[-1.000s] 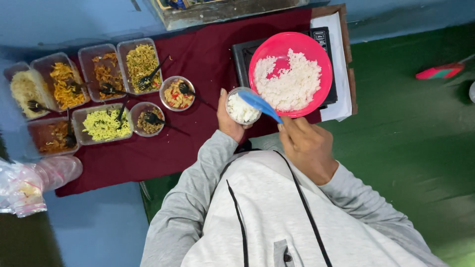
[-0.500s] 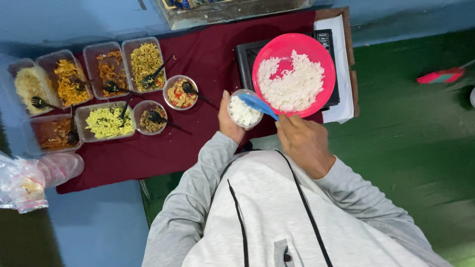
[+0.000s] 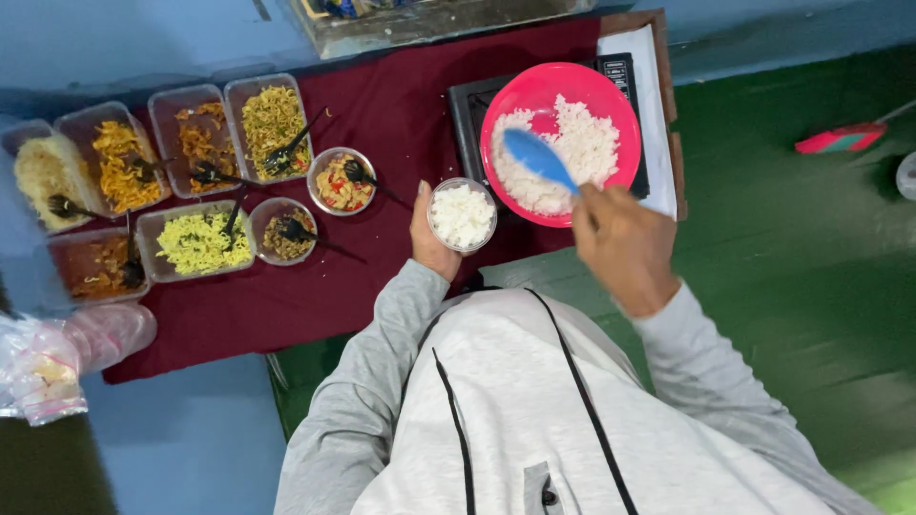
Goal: Folding a cardboard box and filling a small container with rice using a spoon
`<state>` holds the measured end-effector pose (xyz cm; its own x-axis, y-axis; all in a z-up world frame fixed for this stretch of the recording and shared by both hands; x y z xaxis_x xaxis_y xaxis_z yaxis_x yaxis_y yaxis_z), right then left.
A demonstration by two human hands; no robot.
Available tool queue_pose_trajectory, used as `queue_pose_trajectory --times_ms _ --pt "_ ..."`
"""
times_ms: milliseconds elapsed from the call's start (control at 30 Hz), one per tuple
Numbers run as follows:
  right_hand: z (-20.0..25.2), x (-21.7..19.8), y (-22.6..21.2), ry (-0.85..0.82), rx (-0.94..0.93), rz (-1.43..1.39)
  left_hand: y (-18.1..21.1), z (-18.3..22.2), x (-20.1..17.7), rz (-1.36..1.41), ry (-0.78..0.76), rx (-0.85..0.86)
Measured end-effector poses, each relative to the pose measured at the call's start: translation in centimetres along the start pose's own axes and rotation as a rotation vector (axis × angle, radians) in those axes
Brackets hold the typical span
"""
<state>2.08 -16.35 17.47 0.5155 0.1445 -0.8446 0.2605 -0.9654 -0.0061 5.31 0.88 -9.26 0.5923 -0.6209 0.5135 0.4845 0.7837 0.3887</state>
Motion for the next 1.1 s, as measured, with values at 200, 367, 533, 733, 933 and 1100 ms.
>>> queue_pose_trajectory --times_ms 200,367,533,733,933,1100 --pt "3.1 10.8 9.1 -0.036 0.085 0.179 -0.4 1.3 0.7 -0.086 -0.005 -0.006" --pt "3.5 15.7 9.9 -0.093 0.115 0.162 -1.7 -0.2 0.1 -0.128 -0.044 -0.014" --pt "3.6 18.7 9.6 -0.163 0.084 0.228 -1.8 1.4 1.5 -0.149 -0.072 -0.042" --pt "4.8 18.2 8.4 -0.185 0.030 0.020 -1.5 2.4 2.6 -0.187 -0.025 -0.056" --pt "5.1 17.3 8.4 -0.224 0.063 -0.059 -2.7 1.3 2.0 -0.176 -0.013 -0.076" --pt "6.7 19.1 10.4 -0.319 0.312 -0.284 -2.8 1.1 2.0 -0.200 -0.028 -0.087"
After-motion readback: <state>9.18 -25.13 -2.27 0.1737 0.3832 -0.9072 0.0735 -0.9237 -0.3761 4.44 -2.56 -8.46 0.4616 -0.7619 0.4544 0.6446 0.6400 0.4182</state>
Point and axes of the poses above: each hand's wrist, its own z-axis away from the middle knuckle, its own x-axis out of the palm, y = z × x, the point moved 9 cm from there along -z, towards the middle knuckle, and after that the axes turned 12 degrees about y, right-handed, at the moved point
